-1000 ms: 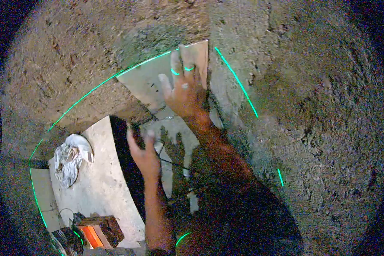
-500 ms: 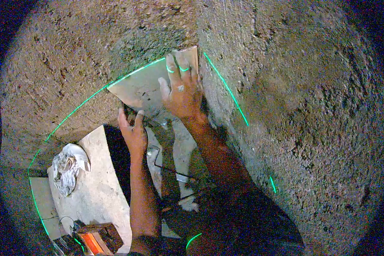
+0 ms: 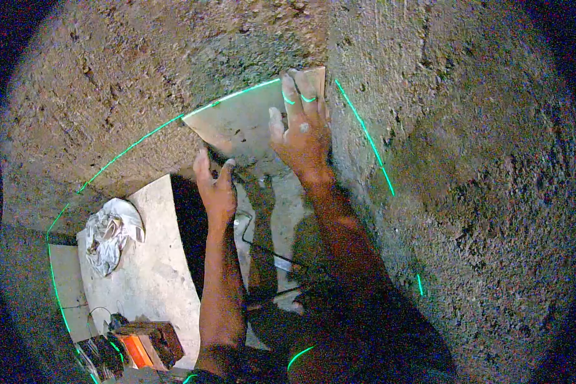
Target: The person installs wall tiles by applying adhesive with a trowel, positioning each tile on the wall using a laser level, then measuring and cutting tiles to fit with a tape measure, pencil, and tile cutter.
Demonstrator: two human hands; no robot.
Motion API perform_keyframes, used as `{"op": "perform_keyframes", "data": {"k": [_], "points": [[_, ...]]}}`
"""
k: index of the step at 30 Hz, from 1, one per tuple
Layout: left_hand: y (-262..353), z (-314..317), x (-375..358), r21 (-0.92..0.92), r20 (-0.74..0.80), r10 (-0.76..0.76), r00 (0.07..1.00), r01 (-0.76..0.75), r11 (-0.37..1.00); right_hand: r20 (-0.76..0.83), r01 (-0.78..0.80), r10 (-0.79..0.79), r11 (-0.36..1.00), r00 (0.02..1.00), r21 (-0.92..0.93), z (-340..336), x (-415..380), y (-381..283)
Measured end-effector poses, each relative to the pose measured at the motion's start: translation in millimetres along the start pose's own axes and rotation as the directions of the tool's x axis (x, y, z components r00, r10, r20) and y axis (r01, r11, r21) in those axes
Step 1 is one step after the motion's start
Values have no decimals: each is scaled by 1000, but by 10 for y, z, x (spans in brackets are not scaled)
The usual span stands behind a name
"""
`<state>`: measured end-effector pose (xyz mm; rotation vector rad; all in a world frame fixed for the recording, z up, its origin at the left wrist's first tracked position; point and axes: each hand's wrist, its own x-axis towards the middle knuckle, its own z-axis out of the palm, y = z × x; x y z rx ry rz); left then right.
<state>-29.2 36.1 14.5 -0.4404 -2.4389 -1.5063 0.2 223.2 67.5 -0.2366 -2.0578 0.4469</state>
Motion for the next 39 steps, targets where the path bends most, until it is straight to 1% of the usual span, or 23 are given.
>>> {"op": "perform_keyframes", "data": {"k": [2,3,5,9,11,12,13,14,15,17,18,20,21,23,26,27,28,30,32,36,38,39], "points": [[-24,13,-6,-17,-3,8,1000,-8,1000,-10,43,-44,997,999,-70,-24,0,-17],[-32,21,-8,-15,-6,5,1000,-5,1000,-7,44,-45,997,999,-66,-19,-15,-19],[-44,34,-10,-25,-14,25,1000,-26,999,56,-30,31,999,998,-20,1,-53,-27],[-3,38,-11,2,-16,3,1000,-3,1000,75,-43,44,999,996,-13,31,-235,-34],[-28,44,-12,11,-23,28,999,-28,1000,-61,-65,68,997,996,43,124,-513,46],[-32,39,-10,7,-16,30,999,-30,1000,-63,-68,70,997,996,36,212,-715,103],[-29,27,-9,11,-11,27,1000,-27,1000,-8,-276,280,949,960,149,330,-966,177],[-32,27,-8,13,-4,26,1000,-25,1000,66,-472,472,846,879,246,430,-1181,260],[-60,32,-14,8,-5,36,999,-36,999,56,-477,478,847,877,235,511,-1370,346],[-83,30,-13,13,9,38,999,-38,999,185,-692,668,686,721,223,657,-1664,515],[-71,25,-14,30,8,34,999,-35,999,179,-695,672,684,718,220,686,-1723,575],[-42,29,-16,15,11,23,1000,-24,1000,405,-856,761,501,507,128,744,-1826,697],[-41,34,-13,21,4,27,1000,-27,999,405,-856,762,501,506,127,813,-1905,787],[-32,31,-13,29,-6,30,1000,-30,999,287,-785,744,617,603,50,1047,-2124,1037],[-6,13,-11,39,4,9,1000,-9,999,121,-657,663,749,739,-89,1292,-2305,1314],[-23,13,-16,44,8,21,1000,-22,999,125,-659,665,746,736,-90,1224,-2253,1306],[-40,11,-19,49,13,33,999,-34,998,212,-725,713,689,669,-30,1135,-2190,1303],[-59,18,-16,57,16,44,999,-45,997,303,-785,744,619,595,23,1067,-2104,1298],[-54,14,-17,64,19,55,998,-56,996,161,-650,638,759,753,35,1201,-2253,1432],[-44,13,-3,58,19,37,999,-38,998,130,-627,621,779,773,-1,1055,-2178,1393],[-45,22,4,65,21,21,1000,-22,998,388,-763,694,646,607,38,888,-2009,1364],[-35,24,2,56,15,28,999,-29,998,388,-763,694,645,606,38,904,-2057,1384]]}}
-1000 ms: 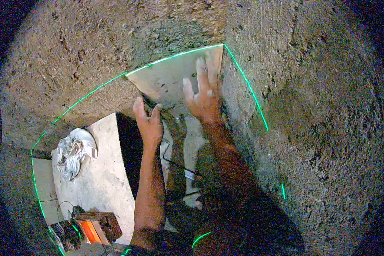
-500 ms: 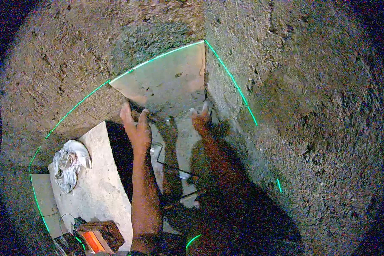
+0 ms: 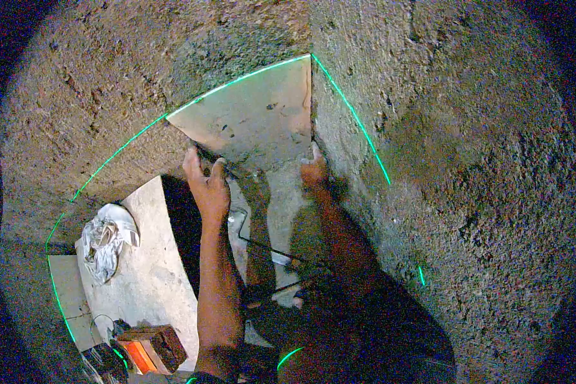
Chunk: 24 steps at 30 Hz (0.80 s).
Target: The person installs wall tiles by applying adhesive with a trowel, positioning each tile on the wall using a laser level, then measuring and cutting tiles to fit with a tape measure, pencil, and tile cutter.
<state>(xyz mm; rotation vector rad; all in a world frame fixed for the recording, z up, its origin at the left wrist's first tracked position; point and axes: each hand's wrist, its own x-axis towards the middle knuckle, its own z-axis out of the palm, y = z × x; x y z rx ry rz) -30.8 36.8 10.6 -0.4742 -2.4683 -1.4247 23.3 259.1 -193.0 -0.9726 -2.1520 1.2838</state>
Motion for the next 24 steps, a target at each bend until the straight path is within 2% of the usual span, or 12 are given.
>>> {"op": "perform_keyframes", "data": {"k": [2,5,6,8,9,15,17,18,20,24], "points": [[19,6,-7,-9,-6,5,1000,-5,1000,-89,83,-86,996,992,-32,63,-38,95],[52,8,-9,-14,-14,-32,999,32,999,-122,171,-172,985,977,-15,117,-4,230],[19,15,-3,1,-13,-8,1000,8,1000,-120,171,-171,985,978,-15,84,-14,162],[0,18,-8,17,-12,13,1000,-13,1000,-14,21,-21,999,1000,-26,-32,-48,-62],[5,23,-13,20,-18,17,1000,-17,1000,-13,21,-21,999,1000,-26,-9,-32,-4],[44,49,-10,34,-39,12,999,-10,999,-18,89,-90,994,996,-58,89,37,202],[34,50,-12,31,-40,5,999,-4,1000,-132,195,-194,981,972,-7,226,97,409],[18,55,-12,51,-46,34,998,-32,998,-132,194,-193,981,972,-8,187,104,389],[-13,49,-5,74,-54,65,996,-61,995,-3,5,-5,1000,1000,-5,119,124,331],[-4,1,-7,86,-12,48,999,-47,995,8,-26,26,1000,1000,-1,142,30,225]]}}
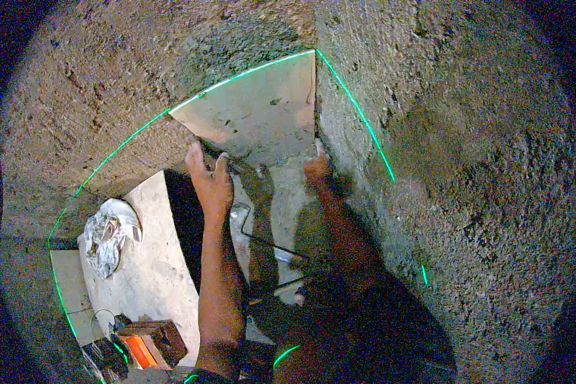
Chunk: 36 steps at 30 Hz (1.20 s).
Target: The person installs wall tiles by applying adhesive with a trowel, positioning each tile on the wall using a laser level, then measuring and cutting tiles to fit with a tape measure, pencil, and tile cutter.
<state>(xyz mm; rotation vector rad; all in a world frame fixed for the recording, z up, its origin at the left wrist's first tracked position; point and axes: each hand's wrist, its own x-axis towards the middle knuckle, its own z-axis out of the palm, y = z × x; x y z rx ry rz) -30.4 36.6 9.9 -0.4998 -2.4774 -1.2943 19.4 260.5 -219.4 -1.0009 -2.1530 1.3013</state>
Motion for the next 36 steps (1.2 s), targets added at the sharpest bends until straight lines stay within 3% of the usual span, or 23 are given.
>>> {"op": "perform_keyframes", "data": {"k": [2,6,9,10,12,15,17,18,22,27,28,30,31,34,36], "points": [[-7,12,-16,9,7,-1,1000,1,1000,-133,160,-185,971,974,-180,26,-7,3],[-11,42,-22,-9,-7,-2,1000,2,1000,-163,243,-244,970,956,-26,403,221,630],[-17,62,-15,-4,-17,9,1000,-9,1000,-76,-34,37,998,996,43,397,149,490],[-32,68,-19,45,-21,13,1000,-12,999,-83,26,-29,999,996,-44,128,-35,56],[-18,65,-13,29,-30,22,999,-21,999,-79,87,-98,988,992,-127,12,-132,-137],[23,59,-42,35,-50,14,999,-12,999,-154,169,-184,980,971,-104,8,-135,-256],[-30,100,-29,116,-63,36,997,-29,993,-21,-119,120,993,993,14,-102,-148,-532],[-10,79,-19,127,-76,31,997,-21,992,-122,96,-81,988,989,122,-23,-154,-523],[26,73,2,43,-50,-4,999,6,999,-37,-57,62,991,997,120,-36,-137,-453],[41,79,-7,41,-37,7,999,-5,999,-29,51,-57,982,998,-181,-1,-74,-309],[44,80,-13,29,-46,6,999,-4,1000,-40,49,-57,981,998,-186,-54,-98,-405],[47,70,-3,17,-35,-10,999,11,1000,36,-139,141,990,989,-33,-115,-184,-584],[46,86,-6,13,-33,-7,999,8,1000,31,-139,140,990,990,-33,-51,-197,-492],[24,128,-13,86,-36,-40,999,43,995,-117,53,-75,982,990,-179,119,-269,-350],[-1,122,-16,93,-41,-18,999,22,995,-229,85,-83,996,970,-2,204,-324,-339]]}}
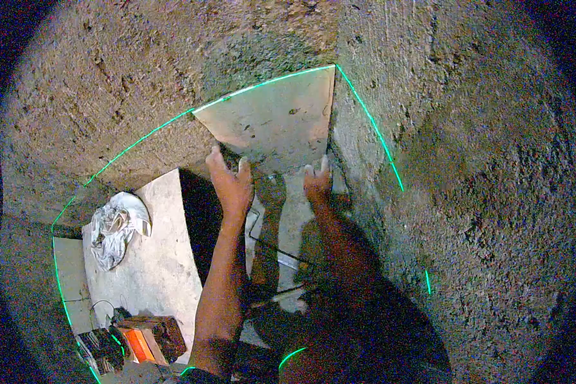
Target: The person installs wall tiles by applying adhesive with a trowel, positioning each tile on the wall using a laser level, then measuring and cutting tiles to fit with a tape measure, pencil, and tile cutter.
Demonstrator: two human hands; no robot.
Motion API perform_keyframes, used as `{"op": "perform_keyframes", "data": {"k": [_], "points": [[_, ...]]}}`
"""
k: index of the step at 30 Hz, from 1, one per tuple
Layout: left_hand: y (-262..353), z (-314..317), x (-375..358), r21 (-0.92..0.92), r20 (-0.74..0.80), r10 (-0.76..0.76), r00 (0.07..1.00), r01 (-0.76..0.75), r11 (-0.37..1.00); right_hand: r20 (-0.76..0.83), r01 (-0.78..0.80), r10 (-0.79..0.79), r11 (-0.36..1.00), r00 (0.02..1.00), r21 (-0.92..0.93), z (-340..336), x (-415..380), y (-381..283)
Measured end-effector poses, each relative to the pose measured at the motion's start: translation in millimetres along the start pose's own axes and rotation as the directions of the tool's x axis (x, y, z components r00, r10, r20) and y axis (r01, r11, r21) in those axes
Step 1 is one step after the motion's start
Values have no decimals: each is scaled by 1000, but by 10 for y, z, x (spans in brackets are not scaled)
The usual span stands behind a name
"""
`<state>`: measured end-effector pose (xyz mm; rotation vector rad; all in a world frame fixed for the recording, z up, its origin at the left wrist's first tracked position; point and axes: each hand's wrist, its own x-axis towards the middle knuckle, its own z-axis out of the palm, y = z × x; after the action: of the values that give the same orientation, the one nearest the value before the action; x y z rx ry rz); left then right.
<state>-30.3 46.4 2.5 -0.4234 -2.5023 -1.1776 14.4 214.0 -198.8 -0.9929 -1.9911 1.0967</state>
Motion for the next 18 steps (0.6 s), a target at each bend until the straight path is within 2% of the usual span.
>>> {"op": "perform_keyframes", "data": {"k": [1,3,4,6,7,9,13,15,16,18], "points": [[-3,-5,-2,0,1,2,1000,-2,1000,-2,-1,1,1000,1000,0,-44,-64,-109],[20,-5,-6,-16,-9,15,1000,-15,1000,122,-114,104,990,987,85,-141,-201,-231],[42,-4,-3,-20,-7,17,1000,-17,1000,118,-114,104,990,988,83,-149,-248,-262],[75,-19,-1,-22,1,-11,1000,11,1000,257,-157,138,986,956,56,-146,-353,-300],[50,1,-6,-22,1,-11,1000,11,1000,257,-157,137,986,957,56,-31,-442,-158],[-25,58,-24,72,-40,42,998,-39,997,275,-114,43,962,960,248,268,-655,242],[33,11,-8,-14,-1,-3,1000,3,1000,365,-89,35,987,930,132,-165,-931,-281],[17,10,-6,-23,2,8,1000,-7,1000,395,-40,39,999,918,-5,-219,-1010,-349],[8,16,-6,-22,1,7,1000,-7,1000,466,-85,67,996,882,17,-240,-1001,-364],[-11,32,-12,22,-16,18,1000,-18,1000,439,-55,32,998,898,41,-213,-1070,-391]]}}
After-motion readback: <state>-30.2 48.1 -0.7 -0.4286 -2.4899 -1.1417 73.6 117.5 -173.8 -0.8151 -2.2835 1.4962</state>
